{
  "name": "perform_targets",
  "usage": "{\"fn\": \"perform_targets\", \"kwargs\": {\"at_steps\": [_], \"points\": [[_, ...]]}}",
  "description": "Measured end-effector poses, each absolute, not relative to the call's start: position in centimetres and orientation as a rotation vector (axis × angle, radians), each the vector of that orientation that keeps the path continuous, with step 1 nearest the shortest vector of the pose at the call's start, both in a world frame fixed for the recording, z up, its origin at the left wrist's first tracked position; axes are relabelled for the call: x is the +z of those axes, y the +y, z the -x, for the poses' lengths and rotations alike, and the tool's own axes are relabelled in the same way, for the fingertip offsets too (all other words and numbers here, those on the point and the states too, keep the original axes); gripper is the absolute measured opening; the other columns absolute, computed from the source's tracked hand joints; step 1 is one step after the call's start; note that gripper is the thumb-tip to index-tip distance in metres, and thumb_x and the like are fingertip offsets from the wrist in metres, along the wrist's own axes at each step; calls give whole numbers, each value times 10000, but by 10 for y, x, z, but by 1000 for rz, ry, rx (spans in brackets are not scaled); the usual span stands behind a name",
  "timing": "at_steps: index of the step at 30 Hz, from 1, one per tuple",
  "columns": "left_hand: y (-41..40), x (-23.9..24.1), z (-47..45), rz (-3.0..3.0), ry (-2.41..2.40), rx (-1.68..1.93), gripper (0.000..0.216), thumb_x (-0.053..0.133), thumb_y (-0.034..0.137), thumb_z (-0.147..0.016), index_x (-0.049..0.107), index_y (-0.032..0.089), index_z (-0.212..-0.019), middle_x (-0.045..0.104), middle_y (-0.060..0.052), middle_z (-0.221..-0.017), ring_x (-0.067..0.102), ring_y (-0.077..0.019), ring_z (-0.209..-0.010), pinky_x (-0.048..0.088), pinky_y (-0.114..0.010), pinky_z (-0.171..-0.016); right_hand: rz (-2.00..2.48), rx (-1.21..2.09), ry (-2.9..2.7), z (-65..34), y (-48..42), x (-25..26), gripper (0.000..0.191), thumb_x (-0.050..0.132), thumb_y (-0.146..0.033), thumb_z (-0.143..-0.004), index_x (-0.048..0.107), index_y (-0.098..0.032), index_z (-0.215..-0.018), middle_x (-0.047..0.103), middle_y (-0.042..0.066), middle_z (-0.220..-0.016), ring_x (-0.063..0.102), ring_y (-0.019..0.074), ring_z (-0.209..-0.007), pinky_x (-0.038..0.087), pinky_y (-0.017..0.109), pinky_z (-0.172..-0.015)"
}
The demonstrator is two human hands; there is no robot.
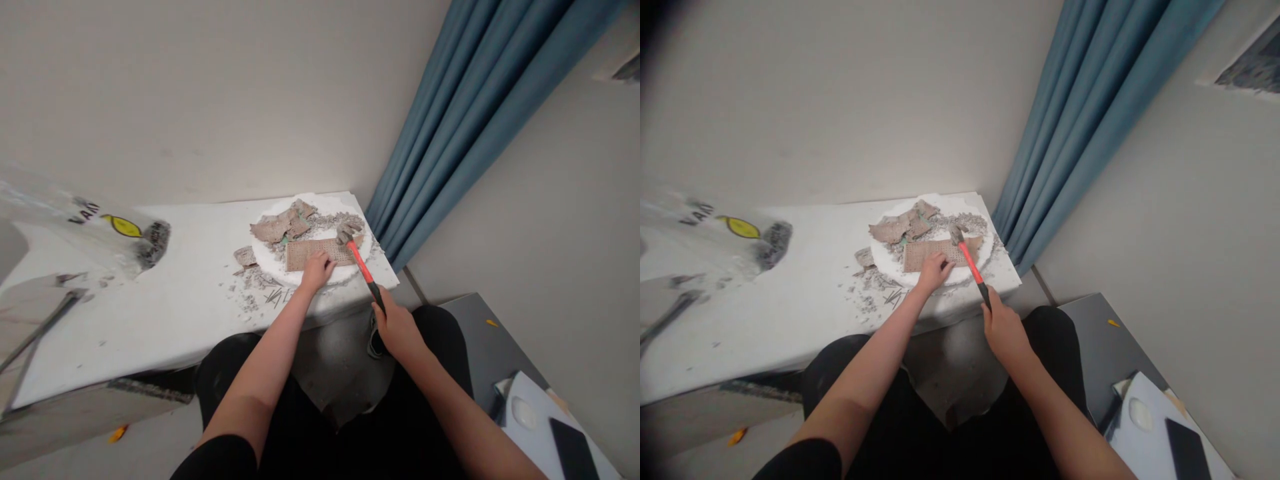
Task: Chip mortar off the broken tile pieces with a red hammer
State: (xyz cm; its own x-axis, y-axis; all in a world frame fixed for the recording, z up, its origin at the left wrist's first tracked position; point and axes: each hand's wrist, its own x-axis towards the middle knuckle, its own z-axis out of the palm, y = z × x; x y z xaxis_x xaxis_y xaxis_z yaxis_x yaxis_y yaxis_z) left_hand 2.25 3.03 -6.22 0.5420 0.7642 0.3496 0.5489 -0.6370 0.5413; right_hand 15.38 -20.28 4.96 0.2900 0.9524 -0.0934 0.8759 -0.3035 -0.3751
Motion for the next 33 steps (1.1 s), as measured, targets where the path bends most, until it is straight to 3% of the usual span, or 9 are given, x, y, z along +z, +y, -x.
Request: {"fn": "perform_targets", "kwargs": {"at_steps": [6, 10, 11, 13, 16, 22, 28, 33], "points": [[31, -60, -23, -2362, 1081, 836, 162, 620, 263, -898, 602, 194, -752, 621, -70, -853, 589, -230, -909, 481, -356, -846, 2309, 458, -1633, -156, -204, 57, 499, 368, -292, -1034, 450, -113, -1493, 746, 187, -1040, 720, 335, -875, 512, 406, -775], [32, -57, -21, -2353, 1068, 835, 65, 613, 228, -859, 656, 189, -829, 632, -70, -879, 601, -235, -934, 501, -368, -875, 2068, 417, -1582, -169, -211, 56, 479, 422, -329, -1009, 482, -166, -1456, 711, 162, -1187, 698, 307, -994, 509, 386, -834], [33, -55, -19, -2352, 1067, 840, 78, 598, 199, -844, 671, 184, -869, 637, -75, -903, 604, -238, -947, 506, -375, -884, 1992, 436, -1548, -172, -213, 50, 450, 445, -344, -1000, 512, -175, -1412, 706, 145, -1192, 688, 292, -1018, 505, 373, -849], [36, -51, -14, -2338, 1073, 855, 200, 548, 123, -812, 688, 174, -946, 651, -89, -969, 612, -242, -983, 514, -384, -908, 1945, 568, -1444, -175, -215, 32, 329, 495, -405, -977, 616, -175, -1178, 729, 98, -986, 688, 262, -879, 501, 344, -767], [40, -47, -7, -2336, 1035, 856, 316, 502, 72, -793, 691, 177, -1022, 675, -96, -1095, 617, -241, -1071, 506, -402, -982, 1929, 747, -1418, -172, -220, 7, 295, 477, -444, -978, 602, -197, -874, 678, 57, -803, 646, 235, -762, 466, 327, -696], [40, -51, -12, -2406, 916, 784, 240, 651, 315, -872, 697, 199, -1077, 695, -104, -1229, 584, -280, -1227, 451, -450, -1095, 1860, 774, -1313, -164, -215, 6, 281, 454, -463, -987, 560, -220, -893, 609, 10, -725, 590, 199, -685, 431, 291, -619], [34, -56, -20, -2337, 1009, 806, 94, 615, 274, -905, 696, 226, -901, 720, -78, -1214, 593, -271, -1250, 459, -469, -1072, 1878, 808, -1285, -172, -198, 24, 290, 485, -482, -969, 545, -228, -842, 558, -8, -640, 523, 168, -578, 389, 265, -529], [32, -55, -19, -2388, 1015, 757, 118, 576, 261, -926, 681, 210, -913, 744, -112, -1126, 551, -293, -1336, 435, -485, -1079, 1880, 863, -1275, -169, -199, 20, 312, 463, -487, -981, 565, -227, -842, 533, -16, -608, 498, 164, -538, 375, 263, -507]]}}
